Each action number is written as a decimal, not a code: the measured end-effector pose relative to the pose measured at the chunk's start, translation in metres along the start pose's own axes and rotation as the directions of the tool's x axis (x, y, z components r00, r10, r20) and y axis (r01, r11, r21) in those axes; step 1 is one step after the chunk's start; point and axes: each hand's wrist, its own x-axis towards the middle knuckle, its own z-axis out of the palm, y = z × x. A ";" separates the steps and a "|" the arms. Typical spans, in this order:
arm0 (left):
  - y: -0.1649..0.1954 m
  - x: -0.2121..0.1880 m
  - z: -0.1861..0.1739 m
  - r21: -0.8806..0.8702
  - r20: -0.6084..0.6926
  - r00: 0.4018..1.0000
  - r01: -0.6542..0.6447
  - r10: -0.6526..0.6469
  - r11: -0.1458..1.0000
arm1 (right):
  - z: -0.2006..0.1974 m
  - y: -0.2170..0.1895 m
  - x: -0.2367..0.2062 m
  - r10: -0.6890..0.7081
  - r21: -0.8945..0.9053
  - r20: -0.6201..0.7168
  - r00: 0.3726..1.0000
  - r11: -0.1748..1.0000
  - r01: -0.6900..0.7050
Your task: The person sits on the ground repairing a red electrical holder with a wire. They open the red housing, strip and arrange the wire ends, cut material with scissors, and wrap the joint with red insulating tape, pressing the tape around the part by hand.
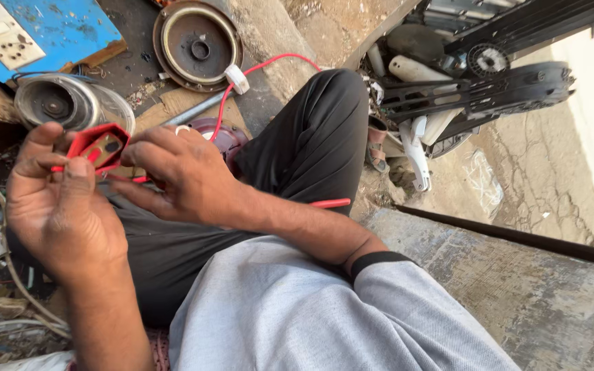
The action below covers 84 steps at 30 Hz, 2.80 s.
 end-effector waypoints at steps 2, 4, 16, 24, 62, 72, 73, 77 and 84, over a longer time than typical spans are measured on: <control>-0.007 0.007 -0.004 0.003 0.006 0.999 0.038 -0.038 0.999 | -0.003 0.008 0.000 0.022 0.087 0.029 0.999 0.996 -0.024; -0.016 0.013 -0.009 0.021 -0.058 0.993 0.101 -0.099 0.995 | -0.010 0.017 0.001 0.013 0.177 0.077 0.997 0.984 -0.027; -0.029 0.007 0.005 0.109 0.099 0.994 -0.066 0.055 0.992 | -0.036 0.058 -0.010 0.263 0.713 0.290 0.920 0.582 -0.391; -0.018 -0.017 0.009 0.700 0.516 0.813 -0.582 0.270 0.413 | -0.042 0.060 -0.016 0.314 0.662 0.416 0.853 0.538 -0.521; -0.082 -0.040 0.012 0.440 0.205 0.936 -0.350 0.287 0.827 | -0.070 0.049 0.006 -0.133 0.080 0.282 0.950 0.990 0.115; -0.069 -0.037 0.015 0.478 0.259 0.914 -0.401 0.311 0.781 | -0.086 0.038 0.044 -0.271 -0.009 0.525 0.807 0.946 0.323; -0.070 -0.037 0.015 0.486 0.264 0.914 -0.402 0.308 0.776 | -0.086 0.040 0.048 -0.256 0.029 0.564 0.785 0.956 0.290; -0.075 -0.037 0.013 0.448 0.262 0.922 -0.377 0.284 0.811 | -0.085 0.046 0.052 -0.252 -0.010 0.575 0.778 0.949 0.315; -0.093 -0.045 0.006 0.140 0.214 0.975 -0.091 0.060 0.986 | -0.094 0.052 0.041 -0.207 -0.007 0.547 0.811 0.968 0.252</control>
